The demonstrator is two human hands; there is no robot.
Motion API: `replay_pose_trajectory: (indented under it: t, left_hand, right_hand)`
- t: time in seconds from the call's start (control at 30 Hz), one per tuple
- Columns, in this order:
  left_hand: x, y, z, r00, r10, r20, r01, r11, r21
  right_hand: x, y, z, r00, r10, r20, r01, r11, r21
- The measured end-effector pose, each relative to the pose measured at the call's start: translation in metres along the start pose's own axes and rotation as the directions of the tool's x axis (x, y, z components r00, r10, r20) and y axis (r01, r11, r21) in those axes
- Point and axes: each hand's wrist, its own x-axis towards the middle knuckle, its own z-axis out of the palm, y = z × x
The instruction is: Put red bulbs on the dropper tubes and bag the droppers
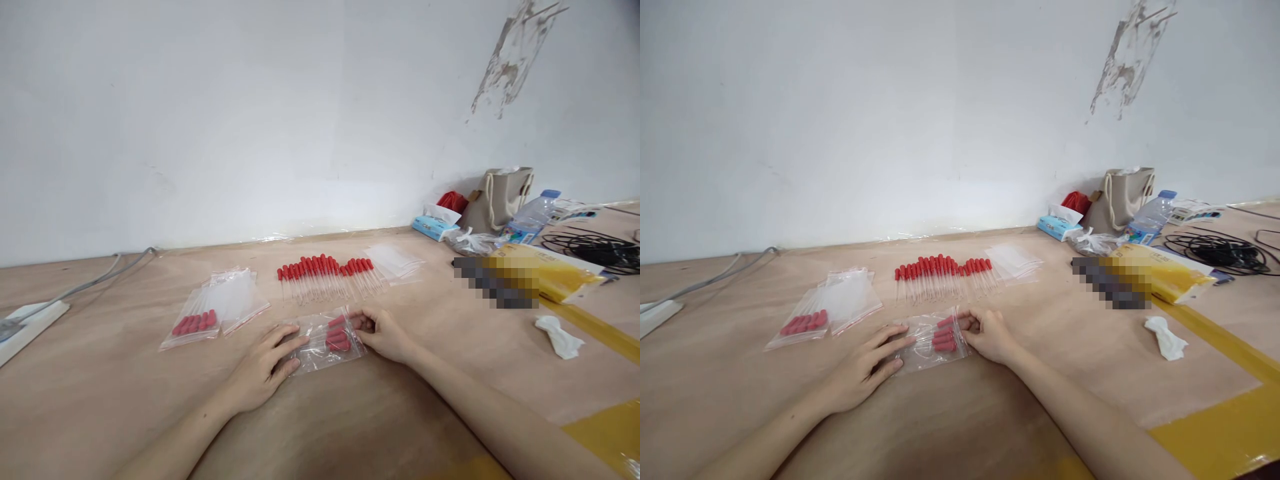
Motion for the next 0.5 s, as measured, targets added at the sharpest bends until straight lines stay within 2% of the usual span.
replay_pose_trajectory:
  t: [0.13,0.27,0.37,0.5]
  left_hand:
    - [0.0003,0.0008,-0.0004,1.0,-0.013,-0.001,0.013,1.0,-0.009]
    - [-0.0003,0.0001,0.0005,1.0,-0.018,-0.006,0.018,1.0,-0.016]
    - [-0.0006,-0.0008,0.0014,1.0,-0.013,-0.009,0.013,1.0,-0.025]
    - [-0.0003,-0.0005,0.0012,0.999,-0.035,-0.004,0.035,0.999,-0.03]
  right_hand:
    - [-0.0007,-0.004,-0.0001,0.999,0.031,0.009,-0.03,0.994,-0.109]
    - [-0.0039,-0.0067,0.0024,0.998,0.033,-0.061,-0.047,0.964,-0.261]
    - [-0.0065,-0.0049,0.0051,0.997,0.011,-0.071,-0.035,0.934,-0.356]
    - [-0.0008,0.001,0.002,0.992,0.037,-0.123,-0.078,0.936,-0.343]
